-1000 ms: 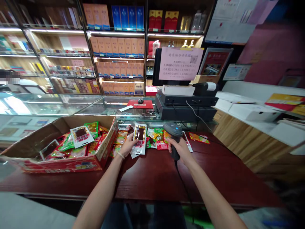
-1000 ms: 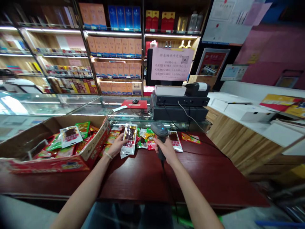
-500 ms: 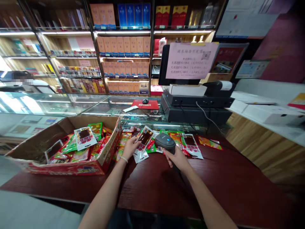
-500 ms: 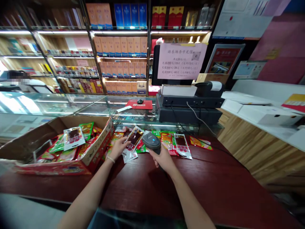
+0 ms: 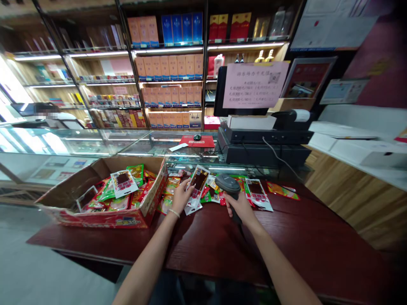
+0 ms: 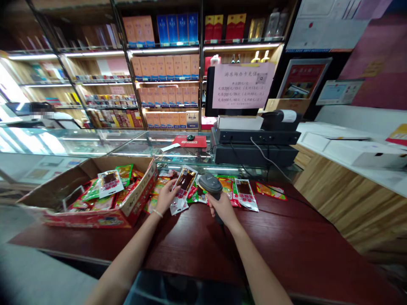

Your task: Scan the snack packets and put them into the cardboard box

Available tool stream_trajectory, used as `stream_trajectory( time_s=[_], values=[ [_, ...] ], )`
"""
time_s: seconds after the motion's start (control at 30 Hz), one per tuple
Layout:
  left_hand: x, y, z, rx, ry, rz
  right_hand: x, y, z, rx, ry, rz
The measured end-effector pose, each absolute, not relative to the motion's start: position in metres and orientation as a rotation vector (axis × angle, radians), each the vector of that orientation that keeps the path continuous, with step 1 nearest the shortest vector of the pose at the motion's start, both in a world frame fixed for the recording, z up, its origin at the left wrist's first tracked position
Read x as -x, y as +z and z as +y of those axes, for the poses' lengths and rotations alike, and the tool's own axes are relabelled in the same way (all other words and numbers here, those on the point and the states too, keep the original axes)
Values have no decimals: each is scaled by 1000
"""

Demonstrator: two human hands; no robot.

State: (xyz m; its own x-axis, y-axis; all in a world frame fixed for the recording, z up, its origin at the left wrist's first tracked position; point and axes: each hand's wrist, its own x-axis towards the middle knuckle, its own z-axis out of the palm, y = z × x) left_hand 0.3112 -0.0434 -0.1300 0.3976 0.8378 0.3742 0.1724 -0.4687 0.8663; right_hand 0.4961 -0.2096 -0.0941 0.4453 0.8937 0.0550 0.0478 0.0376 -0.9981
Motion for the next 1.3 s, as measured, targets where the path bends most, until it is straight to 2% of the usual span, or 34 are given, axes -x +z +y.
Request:
stream_trajectory(
  time_s=[0.27,0.43,0.6,0.77,1.07,1.17,1.3],
  values=[
    [-233,-24,-47,-2153,1275,1082,-486,-74,-207,1358,821,-995],
    [-148,6,-12,-2120,1478,1545,-460,-69,-200,1330,854,-1034],
    [-85,-2,8,-2228,1124,1821,-437,-63,-192,1285,862,-1058],
    [-80,-16,1,-2200,1144,1681,-429,-65,-188,1301,888,-1029],
    [-187,-20,-51,-2504,1193,1058,-453,-71,-191,1323,822,-1013],
    [-230,-40,-60,-2529,1139,827,-465,-72,-193,1337,819,-989],
    [-276,-85,-50,-2535,978,808,-484,-79,-195,1342,804,-978]
  ],
)
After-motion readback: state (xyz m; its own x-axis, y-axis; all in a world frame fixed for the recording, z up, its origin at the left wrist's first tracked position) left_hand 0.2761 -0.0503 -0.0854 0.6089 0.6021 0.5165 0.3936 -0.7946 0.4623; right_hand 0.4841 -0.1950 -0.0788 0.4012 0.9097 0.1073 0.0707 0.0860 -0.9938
